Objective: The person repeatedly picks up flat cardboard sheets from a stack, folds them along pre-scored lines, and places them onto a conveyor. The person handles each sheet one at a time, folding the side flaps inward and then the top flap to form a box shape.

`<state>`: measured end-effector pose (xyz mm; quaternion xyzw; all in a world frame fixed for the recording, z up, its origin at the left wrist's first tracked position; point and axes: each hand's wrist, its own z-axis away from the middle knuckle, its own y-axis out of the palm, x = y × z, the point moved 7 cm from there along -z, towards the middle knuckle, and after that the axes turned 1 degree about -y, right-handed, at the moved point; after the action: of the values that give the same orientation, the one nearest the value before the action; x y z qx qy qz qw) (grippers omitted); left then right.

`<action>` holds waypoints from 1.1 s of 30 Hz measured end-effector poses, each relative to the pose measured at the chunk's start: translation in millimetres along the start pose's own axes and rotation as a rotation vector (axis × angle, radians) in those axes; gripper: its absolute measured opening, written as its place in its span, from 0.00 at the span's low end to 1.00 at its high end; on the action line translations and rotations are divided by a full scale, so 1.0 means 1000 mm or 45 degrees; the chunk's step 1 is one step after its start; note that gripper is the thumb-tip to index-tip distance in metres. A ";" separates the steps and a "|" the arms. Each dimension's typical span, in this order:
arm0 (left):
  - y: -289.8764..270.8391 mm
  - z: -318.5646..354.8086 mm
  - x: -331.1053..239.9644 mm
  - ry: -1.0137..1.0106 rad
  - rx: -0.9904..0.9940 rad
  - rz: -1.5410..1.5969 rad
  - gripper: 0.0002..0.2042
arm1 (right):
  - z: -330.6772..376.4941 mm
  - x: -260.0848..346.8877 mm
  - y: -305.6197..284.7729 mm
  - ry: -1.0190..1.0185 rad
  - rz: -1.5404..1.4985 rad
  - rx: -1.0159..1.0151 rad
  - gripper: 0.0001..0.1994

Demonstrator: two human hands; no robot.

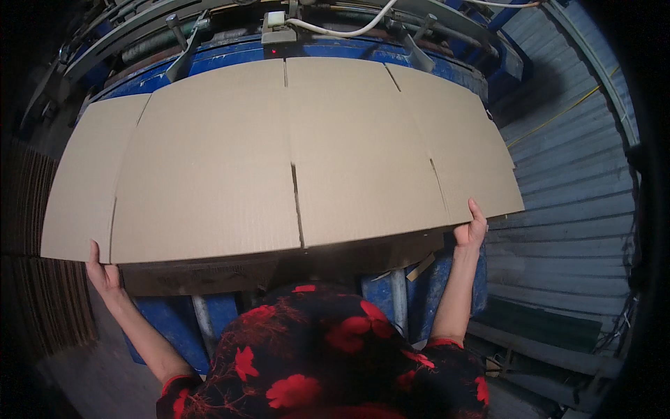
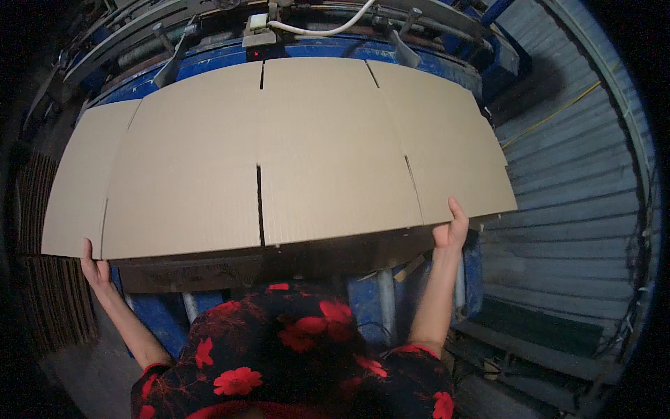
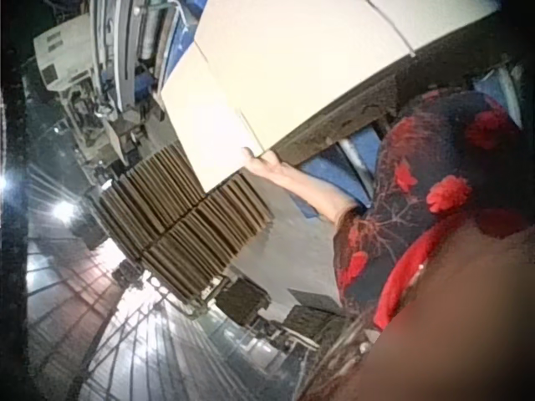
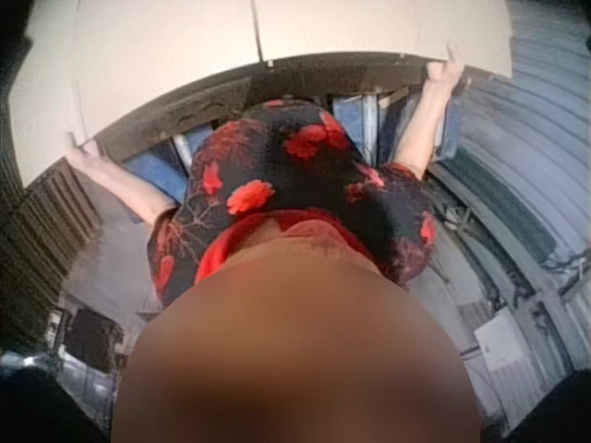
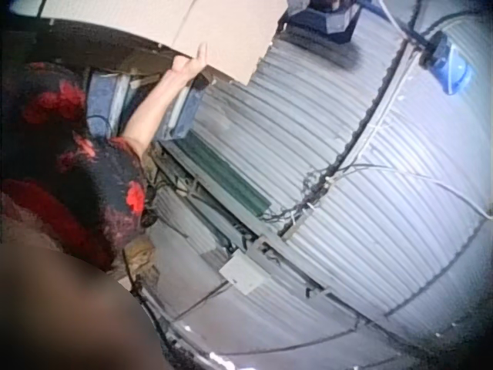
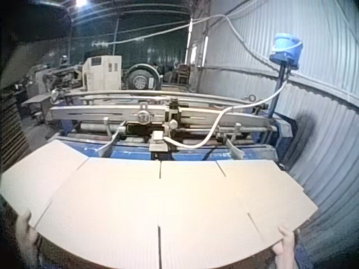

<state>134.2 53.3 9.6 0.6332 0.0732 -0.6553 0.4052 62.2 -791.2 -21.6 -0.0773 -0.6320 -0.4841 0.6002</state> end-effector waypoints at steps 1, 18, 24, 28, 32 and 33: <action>-0.004 0.010 0.003 -0.002 0.067 -0.018 0.24 | 0.007 0.007 -0.002 0.026 0.030 0.020 0.22; 0.185 0.123 0.109 1.239 0.906 -1.790 0.26 | 0.047 -0.051 0.135 -1.295 2.363 1.117 0.28; 0.246 0.070 0.145 1.316 0.836 -2.038 0.31 | -0.031 -0.061 0.177 -1.333 2.256 1.091 0.29; 0.298 0.011 0.169 1.300 0.848 -1.967 0.33 | -0.099 -0.087 0.219 -1.255 2.233 1.061 0.27; 0.354 -0.040 0.182 1.344 0.741 -1.954 0.28 | -0.163 -0.106 0.277 -1.246 2.237 1.064 0.23; 0.368 -0.052 0.181 1.331 0.717 -1.956 0.29 | -0.170 -0.110 0.292 -1.341 2.213 1.088 0.23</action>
<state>427.5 -237.4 -8.0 0.6981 0.4779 -0.3708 -0.3832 405.7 -706.2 6.3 -0.4783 -0.6543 0.4551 0.3688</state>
